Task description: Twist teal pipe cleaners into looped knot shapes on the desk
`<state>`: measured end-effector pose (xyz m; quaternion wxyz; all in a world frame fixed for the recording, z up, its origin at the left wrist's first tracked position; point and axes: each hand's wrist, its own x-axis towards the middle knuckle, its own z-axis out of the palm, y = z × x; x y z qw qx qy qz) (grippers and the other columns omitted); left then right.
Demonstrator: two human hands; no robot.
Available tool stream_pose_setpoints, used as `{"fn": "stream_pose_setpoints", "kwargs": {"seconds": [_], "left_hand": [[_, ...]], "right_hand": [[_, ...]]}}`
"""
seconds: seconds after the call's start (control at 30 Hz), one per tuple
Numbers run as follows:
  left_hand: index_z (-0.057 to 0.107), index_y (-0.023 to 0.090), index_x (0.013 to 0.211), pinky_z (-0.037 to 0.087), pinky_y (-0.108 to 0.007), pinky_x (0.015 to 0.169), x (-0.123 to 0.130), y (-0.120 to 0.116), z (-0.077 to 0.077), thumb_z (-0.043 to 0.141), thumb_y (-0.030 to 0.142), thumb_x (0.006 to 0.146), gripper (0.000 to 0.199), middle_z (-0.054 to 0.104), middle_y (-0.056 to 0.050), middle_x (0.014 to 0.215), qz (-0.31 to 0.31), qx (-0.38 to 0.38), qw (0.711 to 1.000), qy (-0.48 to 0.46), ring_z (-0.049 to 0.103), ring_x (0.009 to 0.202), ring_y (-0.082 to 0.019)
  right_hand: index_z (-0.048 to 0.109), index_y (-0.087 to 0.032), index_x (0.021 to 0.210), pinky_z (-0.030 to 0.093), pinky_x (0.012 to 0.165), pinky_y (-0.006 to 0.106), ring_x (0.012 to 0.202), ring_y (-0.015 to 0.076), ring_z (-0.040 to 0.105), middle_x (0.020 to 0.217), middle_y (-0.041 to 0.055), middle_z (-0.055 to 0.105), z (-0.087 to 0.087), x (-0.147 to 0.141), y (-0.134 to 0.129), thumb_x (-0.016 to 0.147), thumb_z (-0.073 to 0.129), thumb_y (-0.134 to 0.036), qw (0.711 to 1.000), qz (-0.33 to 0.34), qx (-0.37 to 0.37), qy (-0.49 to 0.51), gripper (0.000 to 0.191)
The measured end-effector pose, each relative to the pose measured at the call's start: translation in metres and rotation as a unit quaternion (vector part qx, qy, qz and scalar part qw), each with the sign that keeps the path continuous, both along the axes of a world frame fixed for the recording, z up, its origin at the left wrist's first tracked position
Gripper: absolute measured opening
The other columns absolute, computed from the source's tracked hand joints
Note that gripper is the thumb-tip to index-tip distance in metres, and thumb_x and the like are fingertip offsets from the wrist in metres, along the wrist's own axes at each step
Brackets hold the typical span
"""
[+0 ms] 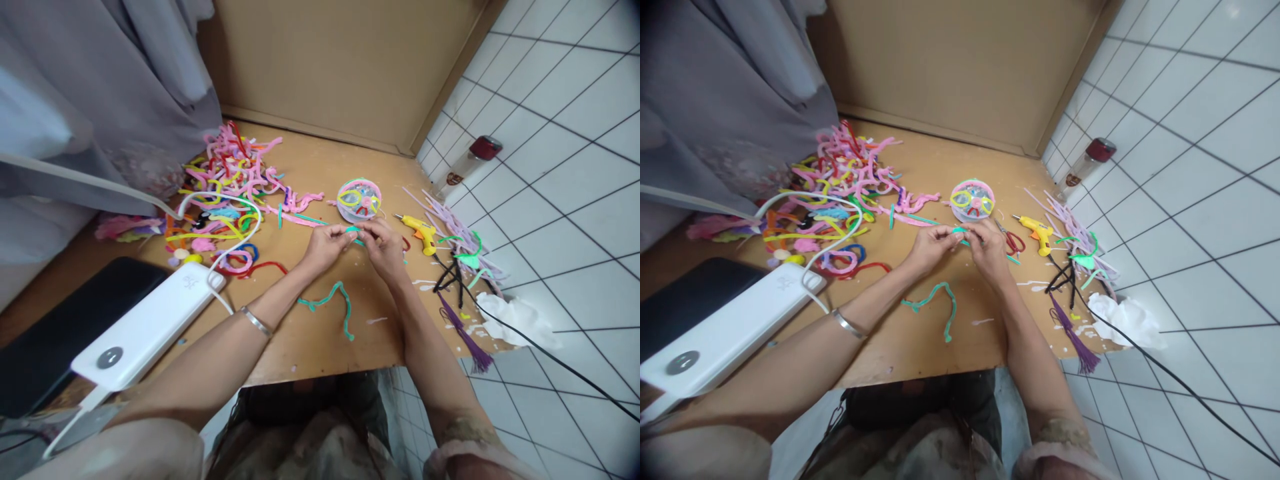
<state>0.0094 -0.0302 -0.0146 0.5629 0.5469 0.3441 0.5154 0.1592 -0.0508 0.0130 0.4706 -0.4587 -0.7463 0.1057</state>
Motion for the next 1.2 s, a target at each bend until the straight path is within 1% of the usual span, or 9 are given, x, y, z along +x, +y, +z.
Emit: {"fn": "stream_pose_setpoints", "kwargs": {"seconds": [0.1,0.27,0.37,0.53,0.7,0.87,0.97,1.07,1.2], "left_hand": [[0.059,0.016,0.061,0.029,-0.024,0.052,0.0,-0.001,-0.001,0.072,0.053,0.07,0.04,0.048,0.003,0.053,-0.003,0.008,1.0,0.007,0.038,0.053,-0.009],[0.055,0.016,0.055,0.029,-0.024,0.053,0.001,-0.001,0.001,0.072,0.054,0.069,0.044,0.046,0.003,0.052,-0.019,0.02,0.999,0.031,0.036,0.053,-0.008],[0.055,0.016,0.055,0.03,-0.024,0.054,0.001,-0.002,0.001,0.072,0.053,0.069,0.044,0.046,0.003,0.052,-0.026,0.029,0.998,0.044,0.037,0.054,-0.009],[0.056,0.016,0.057,0.03,-0.025,0.054,0.002,-0.003,0.0,0.07,0.048,0.074,0.039,0.046,0.003,0.053,-0.019,0.037,0.998,0.054,0.037,0.053,-0.009],[0.06,0.015,0.059,0.03,-0.025,0.053,0.001,-0.004,0.001,0.072,0.048,0.072,0.037,0.049,0.003,0.053,-0.013,0.02,0.998,0.055,0.038,0.052,-0.009],[0.07,0.015,0.071,0.033,-0.025,0.054,0.002,-0.001,-0.002,0.079,0.054,0.064,0.04,0.055,0.002,0.055,-0.008,-0.007,0.999,0.03,0.042,0.052,-0.009],[0.07,0.015,0.069,0.032,-0.024,0.053,0.002,-0.001,-0.003,0.079,0.055,0.063,0.041,0.055,0.002,0.053,-0.003,0.004,1.0,0.024,0.042,0.052,-0.009],[0.068,0.014,0.064,0.03,-0.023,0.052,0.001,-0.002,-0.004,0.081,0.052,0.063,0.04,0.053,0.002,0.052,-0.002,0.004,1.0,0.01,0.041,0.051,-0.008],[0.068,0.014,0.065,0.032,-0.022,0.053,0.0,0.0,-0.002,0.082,0.046,0.063,0.035,0.054,0.003,0.053,0.001,-0.012,0.999,-0.039,0.042,0.051,-0.007]], "right_hand": [[0.073,-0.022,0.088,0.051,0.077,0.036,0.083,0.0214,0.063,0.087,0.0064,0.071,0.0,-0.001,0.0,0.09,0.059,-0.034,1.0,-0.005,-0.012,0.019,0.018],[0.071,-0.02,0.08,0.048,0.066,0.031,0.072,0.0175,0.058,0.076,0.0031,0.067,-0.001,0.002,0.002,0.085,0.064,-0.039,0.996,-0.005,-0.065,0.06,0.02],[0.069,-0.02,0.078,0.046,0.065,0.029,0.069,0.0162,0.057,0.074,0.002,0.065,-0.001,0.005,0.004,0.083,0.065,-0.041,0.992,0.009,-0.103,0.076,0.022],[0.062,-0.019,0.076,0.044,0.064,0.029,0.068,0.0152,0.054,0.071,0.0003,0.061,0.0,0.006,0.004,0.086,0.059,-0.038,0.985,0.048,-0.148,0.073,0.022],[0.054,-0.021,0.076,0.04,0.065,0.029,0.069,0.0154,0.051,0.071,-0.0006,0.055,0.0,0.0,0.001,0.088,0.051,-0.034,0.99,0.021,-0.127,0.055,0.018],[0.049,-0.022,0.074,0.038,0.066,0.031,0.069,0.0178,0.05,0.071,0.0006,0.055,0.0,-0.003,0.0,0.089,0.047,-0.029,0.996,-0.006,-0.092,0.008,0.016],[0.048,-0.023,0.073,0.037,0.066,0.032,0.069,0.0182,0.05,0.07,0.0008,0.054,-0.001,-0.004,0.0,0.088,0.047,-0.027,0.997,-0.01,-0.079,-0.003,0.016],[0.05,-0.022,0.072,0.038,0.067,0.031,0.068,0.0172,0.05,0.069,-0.0001,0.054,-0.001,-0.007,-0.001,0.088,0.05,-0.032,0.996,-0.011,-0.088,0.033,0.019],[0.059,-0.022,0.08,0.045,0.071,0.03,0.073,0.0172,0.055,0.074,0.0006,0.059,0.0,-0.011,-0.004,0.089,0.053,-0.049,0.978,0.01,-0.145,0.153,0.029]]}}
